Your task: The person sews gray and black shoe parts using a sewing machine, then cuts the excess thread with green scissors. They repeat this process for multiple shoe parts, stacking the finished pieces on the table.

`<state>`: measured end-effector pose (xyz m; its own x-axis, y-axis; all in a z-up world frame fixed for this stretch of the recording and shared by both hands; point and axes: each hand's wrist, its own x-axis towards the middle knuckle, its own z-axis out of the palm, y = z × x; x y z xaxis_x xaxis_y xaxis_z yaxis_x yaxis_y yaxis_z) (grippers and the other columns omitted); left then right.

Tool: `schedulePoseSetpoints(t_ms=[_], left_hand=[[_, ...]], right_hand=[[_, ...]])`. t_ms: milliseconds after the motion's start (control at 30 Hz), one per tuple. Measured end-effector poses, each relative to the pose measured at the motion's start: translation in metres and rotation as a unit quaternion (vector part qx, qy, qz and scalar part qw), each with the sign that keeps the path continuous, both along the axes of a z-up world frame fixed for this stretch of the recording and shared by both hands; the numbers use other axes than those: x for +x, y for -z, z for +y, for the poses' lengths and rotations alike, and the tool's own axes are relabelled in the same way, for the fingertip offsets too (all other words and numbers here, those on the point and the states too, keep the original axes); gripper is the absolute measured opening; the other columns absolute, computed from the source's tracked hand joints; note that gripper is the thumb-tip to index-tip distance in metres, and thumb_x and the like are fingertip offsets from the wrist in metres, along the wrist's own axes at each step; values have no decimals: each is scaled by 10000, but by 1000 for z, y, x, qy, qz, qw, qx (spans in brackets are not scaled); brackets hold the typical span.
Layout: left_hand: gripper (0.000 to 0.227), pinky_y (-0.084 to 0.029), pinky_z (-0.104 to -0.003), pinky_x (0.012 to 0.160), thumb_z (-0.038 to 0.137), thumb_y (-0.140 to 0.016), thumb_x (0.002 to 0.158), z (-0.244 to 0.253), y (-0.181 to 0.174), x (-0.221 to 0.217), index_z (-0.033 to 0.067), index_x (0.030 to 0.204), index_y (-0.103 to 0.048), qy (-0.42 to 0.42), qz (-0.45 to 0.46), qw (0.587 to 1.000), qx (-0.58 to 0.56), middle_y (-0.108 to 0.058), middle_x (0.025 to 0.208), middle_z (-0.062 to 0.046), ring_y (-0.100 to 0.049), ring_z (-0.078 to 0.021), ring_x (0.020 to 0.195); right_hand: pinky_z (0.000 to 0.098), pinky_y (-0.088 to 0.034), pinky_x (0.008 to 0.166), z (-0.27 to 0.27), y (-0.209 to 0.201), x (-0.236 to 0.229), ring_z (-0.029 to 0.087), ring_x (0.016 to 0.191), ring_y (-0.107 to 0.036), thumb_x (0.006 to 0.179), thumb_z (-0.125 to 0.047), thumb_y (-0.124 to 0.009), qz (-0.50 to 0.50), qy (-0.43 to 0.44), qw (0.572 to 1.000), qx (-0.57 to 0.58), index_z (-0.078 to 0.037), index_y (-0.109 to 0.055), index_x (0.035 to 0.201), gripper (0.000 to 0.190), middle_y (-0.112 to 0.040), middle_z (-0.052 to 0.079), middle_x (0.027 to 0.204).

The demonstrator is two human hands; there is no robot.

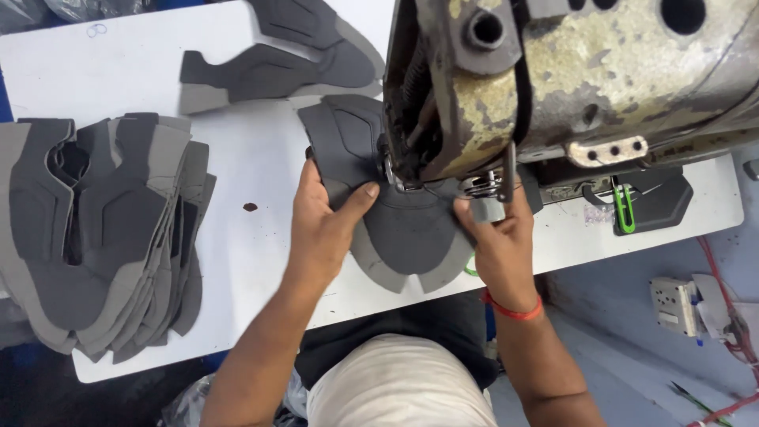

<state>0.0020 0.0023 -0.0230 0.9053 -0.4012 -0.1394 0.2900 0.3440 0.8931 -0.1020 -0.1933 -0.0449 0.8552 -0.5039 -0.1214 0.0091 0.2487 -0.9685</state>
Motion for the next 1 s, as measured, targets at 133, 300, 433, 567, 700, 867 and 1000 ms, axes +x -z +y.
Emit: schedulePoseSetpoints(t_ms=[133, 300, 433, 567, 700, 867, 1000], left_hand=[[563, -489, -341, 1101, 78, -704, 964, -3, -2, -10, -34, 1429, -406, -31, -57, 997, 37, -604, 1358, -151, -593, -192, 1258], [514, -501, -316, 1058, 116, -704, 983, -8, -1, -16, -29, 1384, -416, -63, -79, 990, 97, -622, 1308, -143, -607, -176, 1200], [485, -504, -307, 1018, 124, -715, 976, -11, 4, -20, -23, 1339, -429, -82, -83, 985, 130, -617, 1259, -135, -600, -162, 1154], [454, -524, -293, 972, 123, -728, 978, -16, 6, -20, -21, 1276, -418, -100, -90, 982, 136, -613, 1206, -137, -607, -146, 1096], [456, -535, -270, 966, 95, -714, 990, -19, 9, -22, -22, 1285, -386, -112, -104, 981, 116, -619, 1213, -147, -627, -143, 1088], [441, -537, -260, 941, 90, -718, 998, -18, 11, -21, -36, 1256, -382, -110, -103, 980, 130, -642, 1189, -141, -631, -134, 1073], [484, -543, -255, 928, 123, -679, 1028, -10, 15, -18, -50, 1354, -365, -76, -113, 981, 140, -685, 1161, -108, -653, -123, 1041]], right_hand=[[310, -577, 968, 19, -41, 4, 144, 1147, -669, 835, 82, -678, 13, -61, 998, 3, -49, -327, 1507, 769, -630, 66, 1306], [307, -556, 1035, 16, -38, 8, 182, 1229, -628, 916, 106, -695, -7, -75, 996, -55, 5, -334, 1558, 743, -589, 137, 1376], [300, -568, 990, 15, -42, 17, 172, 1169, -646, 914, 81, -701, 15, -59, 995, -79, 5, -377, 1529, 699, -618, 109, 1338], [287, -554, 973, 10, -34, 24, 134, 1154, -617, 921, 39, -733, 16, -30, 989, -147, 1, -448, 1454, 606, -601, 64, 1325], [256, -519, 958, 5, -24, 24, 112, 1071, -612, 964, 19, -756, 20, -31, 977, -212, 0, -515, 1353, 457, -637, 63, 1211], [247, -511, 932, 1, -10, 22, 93, 1018, -608, 965, 13, -747, 20, -21, 983, -182, -18, -513, 1310, 418, -653, 22, 1137], [226, -512, 931, 1, -3, 15, 68, 1066, -625, 944, -69, -626, -33, 7, 999, 29, -93, -523, 1378, 448, -675, -44, 1188]])
